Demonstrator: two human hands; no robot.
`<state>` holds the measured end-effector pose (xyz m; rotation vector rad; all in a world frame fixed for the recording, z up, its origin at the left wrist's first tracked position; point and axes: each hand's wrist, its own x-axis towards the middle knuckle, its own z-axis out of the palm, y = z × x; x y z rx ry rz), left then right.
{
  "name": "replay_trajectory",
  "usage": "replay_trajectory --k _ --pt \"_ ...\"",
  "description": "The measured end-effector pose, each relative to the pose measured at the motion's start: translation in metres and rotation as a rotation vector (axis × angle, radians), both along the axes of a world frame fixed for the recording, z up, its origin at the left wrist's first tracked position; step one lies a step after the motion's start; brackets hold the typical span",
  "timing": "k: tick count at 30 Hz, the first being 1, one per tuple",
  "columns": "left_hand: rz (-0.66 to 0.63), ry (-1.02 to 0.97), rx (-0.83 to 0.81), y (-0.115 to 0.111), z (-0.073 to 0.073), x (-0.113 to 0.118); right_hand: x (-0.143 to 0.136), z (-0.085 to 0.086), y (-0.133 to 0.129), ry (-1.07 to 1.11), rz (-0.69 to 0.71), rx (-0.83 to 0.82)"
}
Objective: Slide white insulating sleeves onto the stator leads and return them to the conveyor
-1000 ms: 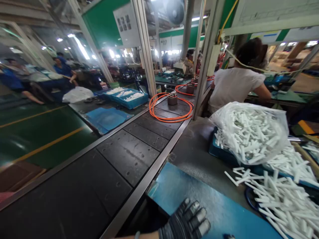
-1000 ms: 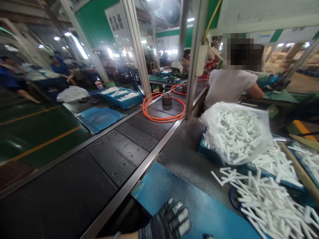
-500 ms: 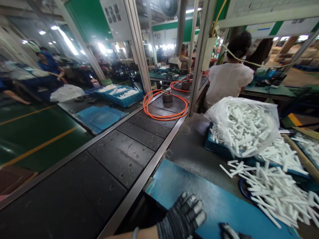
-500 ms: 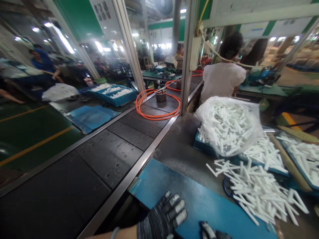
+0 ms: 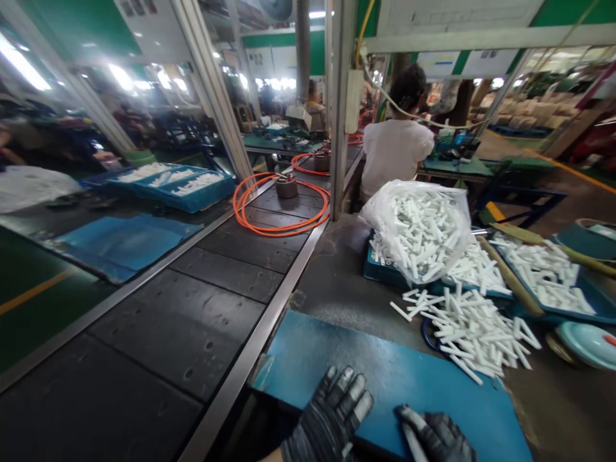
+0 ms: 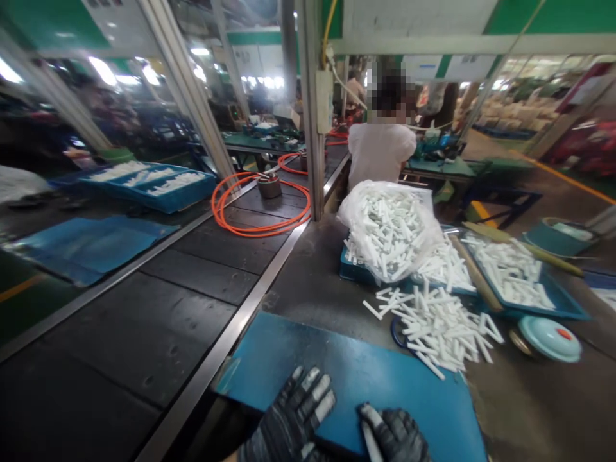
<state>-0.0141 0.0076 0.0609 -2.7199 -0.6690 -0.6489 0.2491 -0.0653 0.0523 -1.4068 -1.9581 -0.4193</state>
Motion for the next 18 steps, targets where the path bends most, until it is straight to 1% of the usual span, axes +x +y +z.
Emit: replay_trajectory --k 3,6,8,11,15,18 --pt "-0.011 0.000 0.018 0.003 0.003 -0.001 -0.004 0.013 0.004 -0.043 0.039 0.024" --pt "-0.035 -0.045 0.028 0.009 -0.006 0.003 -0.006 0.016 0.003 -0.098 -0.033 -0.010" --pt "-0.062 -0.110 0.045 0.013 -0.016 0.007 -0.006 0.015 0.003 -0.099 -0.083 0.006" --pt "-0.087 -0.183 0.023 0.017 -0.031 0.011 -0.008 0.013 0.003 -0.076 -0.105 0.036" --pt "-0.095 -0.174 -0.005 0.016 -0.045 0.010 -0.009 0.009 0.001 -0.038 -0.115 0.016" --pt "-0.084 -0.139 0.007 0.014 -0.050 0.008 -0.006 -0.002 -0.001 -0.033 -0.110 -0.016"
